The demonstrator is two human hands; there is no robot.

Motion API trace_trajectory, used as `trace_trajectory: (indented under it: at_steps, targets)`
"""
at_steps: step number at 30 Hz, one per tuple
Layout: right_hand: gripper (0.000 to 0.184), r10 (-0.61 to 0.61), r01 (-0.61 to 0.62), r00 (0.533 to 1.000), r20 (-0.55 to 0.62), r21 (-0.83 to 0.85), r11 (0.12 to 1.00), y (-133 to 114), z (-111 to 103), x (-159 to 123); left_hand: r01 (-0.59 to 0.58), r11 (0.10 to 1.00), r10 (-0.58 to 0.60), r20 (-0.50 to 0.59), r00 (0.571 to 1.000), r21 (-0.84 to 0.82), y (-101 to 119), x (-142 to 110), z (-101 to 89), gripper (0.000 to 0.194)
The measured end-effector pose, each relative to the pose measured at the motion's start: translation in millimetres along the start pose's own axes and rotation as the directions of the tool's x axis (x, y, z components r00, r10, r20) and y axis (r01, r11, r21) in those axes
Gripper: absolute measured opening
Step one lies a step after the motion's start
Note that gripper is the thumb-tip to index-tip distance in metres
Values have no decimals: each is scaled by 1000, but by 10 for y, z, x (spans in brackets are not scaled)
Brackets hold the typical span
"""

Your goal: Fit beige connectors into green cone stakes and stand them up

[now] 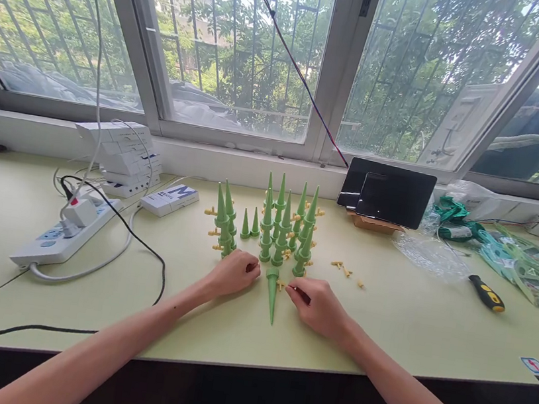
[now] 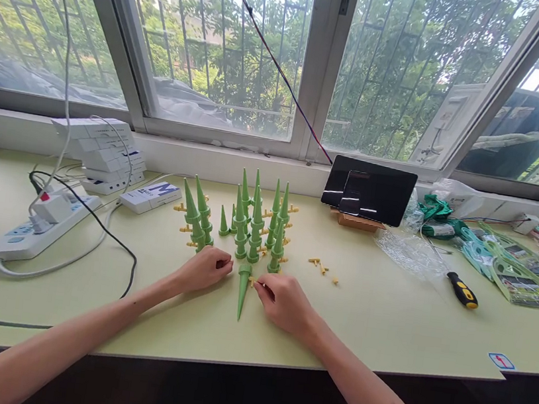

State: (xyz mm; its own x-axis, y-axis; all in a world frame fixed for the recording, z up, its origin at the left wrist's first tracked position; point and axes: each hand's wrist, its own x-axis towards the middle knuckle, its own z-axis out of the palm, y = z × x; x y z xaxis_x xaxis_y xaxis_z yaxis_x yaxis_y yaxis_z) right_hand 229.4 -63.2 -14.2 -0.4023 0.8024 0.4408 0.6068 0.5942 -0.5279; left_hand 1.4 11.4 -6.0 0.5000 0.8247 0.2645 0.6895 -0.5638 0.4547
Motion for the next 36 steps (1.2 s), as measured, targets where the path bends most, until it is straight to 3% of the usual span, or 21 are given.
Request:
trace_trajectory:
  at_steps: [6, 11, 16, 21, 26, 36]
  targets:
    - [33, 15, -7, 998, 62, -137, 991, 13, -188, -190, -19, 1000, 18, 45, 999, 24, -12, -11, 2, 36]
    - [27, 212, -232, 971, -110, -232, 945, 270, -565, -159, -39, 997, 36, 57, 998, 61, -31, -22, 9, 36]
    - [19, 407, -472, 881, -240, -405, 783, 576, -812, -169, -24, 999, 22, 59, 998, 42, -25, -26, -4, 35]
    - [19, 578, -632, 766, -281, -495, 596, 685, -800, -270, -23, 997, 17, 77, 997, 76, -22, -29, -14, 34]
    - [21, 691, -687, 681, -242, -538, 488, 682, -748, -292, -25, 995, 14, 112, 994, 100, -17, -29, -27, 32]
    - [21, 679, -662, 699, -222, -559, 499, 784, -738, -303, -33, 993, 17, 140, 990, 114, 2, -22, -58, 28]
